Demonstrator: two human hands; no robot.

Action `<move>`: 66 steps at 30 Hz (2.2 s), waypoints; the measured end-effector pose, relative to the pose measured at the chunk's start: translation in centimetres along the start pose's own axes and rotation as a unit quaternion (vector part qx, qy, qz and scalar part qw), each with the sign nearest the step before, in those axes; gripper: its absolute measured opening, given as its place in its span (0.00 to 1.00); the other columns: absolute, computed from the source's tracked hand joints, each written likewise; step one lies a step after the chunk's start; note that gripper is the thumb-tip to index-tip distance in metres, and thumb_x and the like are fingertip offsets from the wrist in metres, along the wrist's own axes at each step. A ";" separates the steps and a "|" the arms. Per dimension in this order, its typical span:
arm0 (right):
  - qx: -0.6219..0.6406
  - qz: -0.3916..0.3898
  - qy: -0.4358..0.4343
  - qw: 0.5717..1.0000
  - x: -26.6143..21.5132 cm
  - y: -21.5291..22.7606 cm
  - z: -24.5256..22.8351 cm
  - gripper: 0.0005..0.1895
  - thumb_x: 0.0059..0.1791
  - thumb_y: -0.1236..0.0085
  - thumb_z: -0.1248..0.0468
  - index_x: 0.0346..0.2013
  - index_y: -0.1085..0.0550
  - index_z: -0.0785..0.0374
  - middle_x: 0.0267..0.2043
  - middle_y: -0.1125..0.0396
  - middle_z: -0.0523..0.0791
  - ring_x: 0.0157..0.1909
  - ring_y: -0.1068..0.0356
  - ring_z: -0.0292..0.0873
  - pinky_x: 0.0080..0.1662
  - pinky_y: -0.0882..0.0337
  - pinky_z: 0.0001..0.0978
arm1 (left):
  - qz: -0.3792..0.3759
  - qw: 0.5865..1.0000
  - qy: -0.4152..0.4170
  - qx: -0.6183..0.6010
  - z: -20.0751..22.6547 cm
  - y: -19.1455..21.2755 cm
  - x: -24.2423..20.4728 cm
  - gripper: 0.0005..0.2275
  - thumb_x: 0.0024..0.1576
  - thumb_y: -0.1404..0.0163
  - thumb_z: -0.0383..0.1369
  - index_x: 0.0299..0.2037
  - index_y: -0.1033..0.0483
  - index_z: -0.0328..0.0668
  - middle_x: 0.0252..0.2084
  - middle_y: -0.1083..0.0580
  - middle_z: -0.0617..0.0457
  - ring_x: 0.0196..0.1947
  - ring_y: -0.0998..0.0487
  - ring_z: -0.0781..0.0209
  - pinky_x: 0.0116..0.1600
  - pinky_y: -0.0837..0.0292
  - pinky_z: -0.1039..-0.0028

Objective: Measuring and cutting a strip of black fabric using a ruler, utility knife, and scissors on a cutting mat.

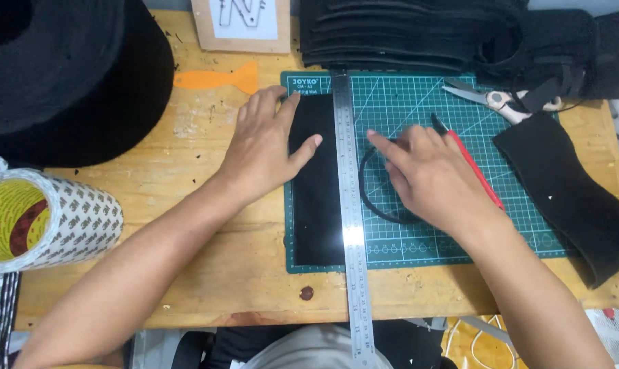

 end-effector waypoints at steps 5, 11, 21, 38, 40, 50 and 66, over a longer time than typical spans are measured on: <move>-0.010 0.048 -0.061 0.997 1.3 -1.3 0.7 0.04 0.52 0.41 0.62 0.39 0.20 0.56 0.40 0.32 0.43 0.46 0.31 0.45 0.50 0.35 0.39 | -0.008 1.000 -0.015 -0.027 -0.3 0.7 -0.1 0.28 0.63 0.48 0.43 0.66 0.34 0.25 0.60 0.37 0.34 0.67 0.41 0.39 0.69 0.51 0.51; -0.015 0.113 -0.128 0.985 -0.6 -1.6 4.3 0.03 0.54 0.39 0.64 0.42 0.21 0.57 0.43 0.31 0.43 0.46 0.30 0.48 0.48 0.32 0.41 | -0.030 0.999 -0.028 -0.034 -0.2 0.8 0.2 0.28 0.63 0.49 0.43 0.66 0.34 0.26 0.61 0.38 0.34 0.69 0.44 0.38 0.70 0.55 0.50; 0.223 0.267 -0.382 0.856 -3.4 -0.6 10.1 0.09 0.59 0.56 0.76 0.49 0.37 0.58 0.40 0.33 0.45 0.26 0.31 0.39 0.28 0.34 0.28 | 0.019 0.998 -0.053 -0.002 -1.5 -1.5 -0.1 0.31 0.65 0.57 0.51 0.68 0.36 0.31 0.67 0.39 0.35 0.68 0.42 0.38 0.69 0.50 0.48; -0.012 0.296 -0.153 0.943 -2.4 -0.8 7.9 0.17 0.63 0.42 0.70 0.63 0.32 0.79 0.57 0.41 0.64 0.60 0.40 0.66 0.60 0.40 0.58 | 0.092 0.995 0.021 0.039 -1.4 -1.1 -0.2 0.29 0.61 0.52 0.54 0.59 0.26 0.34 0.47 0.32 0.46 0.50 0.35 0.47 0.54 0.43 0.58; 0.005 0.265 -0.152 0.952 -1.0 -0.4 4.2 0.16 0.64 0.42 0.61 0.56 0.27 0.74 0.52 0.35 0.59 0.56 0.37 0.61 0.57 0.41 0.53 | 0.086 0.995 0.029 0.050 -1.5 -1.3 -0.2 0.30 0.59 0.50 0.56 0.59 0.25 0.36 0.45 0.33 0.47 0.48 0.36 0.48 0.53 0.43 0.59; 0.115 0.022 0.063 0.991 0.9 -1.6 -1.3 0.26 0.54 0.52 0.49 0.64 0.28 0.53 0.66 0.40 0.54 0.70 0.45 0.58 0.65 0.46 0.59 | 0.065 0.997 0.028 0.037 -1.6 -1.7 0.0 0.32 0.60 0.50 0.55 0.64 0.31 0.33 0.50 0.34 0.46 0.52 0.37 0.47 0.54 0.42 0.59; 0.042 -0.009 -0.080 0.996 0.4 -2.6 -0.5 0.19 0.48 0.44 0.55 0.49 0.24 0.59 0.60 0.31 0.48 0.70 0.37 0.50 0.72 0.49 0.58 | 0.152 0.976 -0.012 -0.154 -3.1 -2.9 0.1 0.14 0.57 0.41 0.30 0.51 0.29 0.41 0.37 0.25 0.48 0.40 0.23 0.50 0.50 0.37 0.61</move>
Point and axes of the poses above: each hand's wrist, its own x-axis towards the middle knuckle, its own y-axis out of the back of the hand, z = x × y, the point moved 1 cm from there along x, towards the middle knuckle
